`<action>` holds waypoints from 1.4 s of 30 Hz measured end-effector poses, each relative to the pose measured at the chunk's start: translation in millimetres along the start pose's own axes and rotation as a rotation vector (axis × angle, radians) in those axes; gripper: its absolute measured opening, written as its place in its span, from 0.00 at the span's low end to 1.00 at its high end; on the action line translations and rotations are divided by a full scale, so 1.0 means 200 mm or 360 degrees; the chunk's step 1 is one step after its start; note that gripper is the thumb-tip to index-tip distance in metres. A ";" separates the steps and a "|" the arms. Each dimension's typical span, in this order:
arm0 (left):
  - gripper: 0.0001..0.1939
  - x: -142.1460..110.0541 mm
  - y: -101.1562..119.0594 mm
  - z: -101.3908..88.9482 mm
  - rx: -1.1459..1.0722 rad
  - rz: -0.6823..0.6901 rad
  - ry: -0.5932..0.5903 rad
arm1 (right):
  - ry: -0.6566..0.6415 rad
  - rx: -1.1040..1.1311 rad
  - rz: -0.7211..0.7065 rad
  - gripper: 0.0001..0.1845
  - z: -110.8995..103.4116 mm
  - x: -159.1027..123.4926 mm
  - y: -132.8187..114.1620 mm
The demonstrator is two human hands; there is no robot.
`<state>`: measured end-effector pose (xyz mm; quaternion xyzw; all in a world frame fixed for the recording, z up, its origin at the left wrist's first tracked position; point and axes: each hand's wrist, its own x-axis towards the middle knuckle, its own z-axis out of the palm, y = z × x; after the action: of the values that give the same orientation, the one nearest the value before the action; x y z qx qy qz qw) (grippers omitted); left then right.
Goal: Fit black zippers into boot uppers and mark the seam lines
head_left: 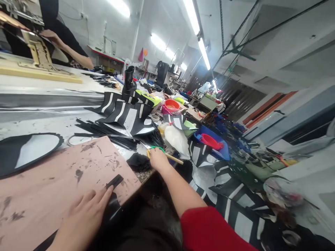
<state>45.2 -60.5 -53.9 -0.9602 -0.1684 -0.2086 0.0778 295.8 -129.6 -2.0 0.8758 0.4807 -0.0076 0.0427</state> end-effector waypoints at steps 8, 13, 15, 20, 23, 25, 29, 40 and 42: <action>0.25 -0.03 0.01 0.00 -0.0023 -0.0078 -0.0009 | -0.0046 -0.0128 0.0057 0.26 -0.05 0.11 0.18; 0.26 -0.04 0.01 0.03 -0.0187 -0.0228 -0.0272 | -0.0024 -0.0021 0.0092 0.29 -0.14 -0.09 0.22; 0.26 -0.04 0.01 0.05 -0.0216 -0.0313 -0.0362 | -0.0145 0.0286 -0.0004 0.30 -0.10 -0.23 0.18; 0.23 -0.07 0.06 0.05 -0.0219 -0.0368 -0.0219 | -0.0966 0.1356 -0.0099 0.21 0.15 -0.58 0.00; 0.20 -0.09 0.09 0.04 -0.0214 -0.0347 -0.0085 | -0.1088 0.1635 -0.0121 0.19 0.25 -0.65 -0.09; 0.20 -0.09 0.10 0.04 -0.0204 -0.0337 -0.0020 | -0.1061 0.1641 -0.0187 0.19 0.25 -0.64 -0.14; 0.18 -0.11 0.10 0.04 -0.0185 -0.0258 0.0105 | -0.1056 0.1518 -0.0249 0.21 0.17 -0.55 -0.23; 0.17 -0.11 0.10 0.04 -0.0173 -0.0171 0.0166 | -0.1022 0.1684 -0.0105 0.22 0.20 -0.52 -0.28; 0.16 -0.11 0.10 0.04 -0.0169 -0.0175 0.0136 | -0.0979 0.1753 -0.0077 0.23 0.22 -0.53 -0.29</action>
<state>36.6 -83.8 -72.6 -0.9426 -0.2060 -0.2618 0.0225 190.3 -191.0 -43.4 0.7160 0.3916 -0.5065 -0.2783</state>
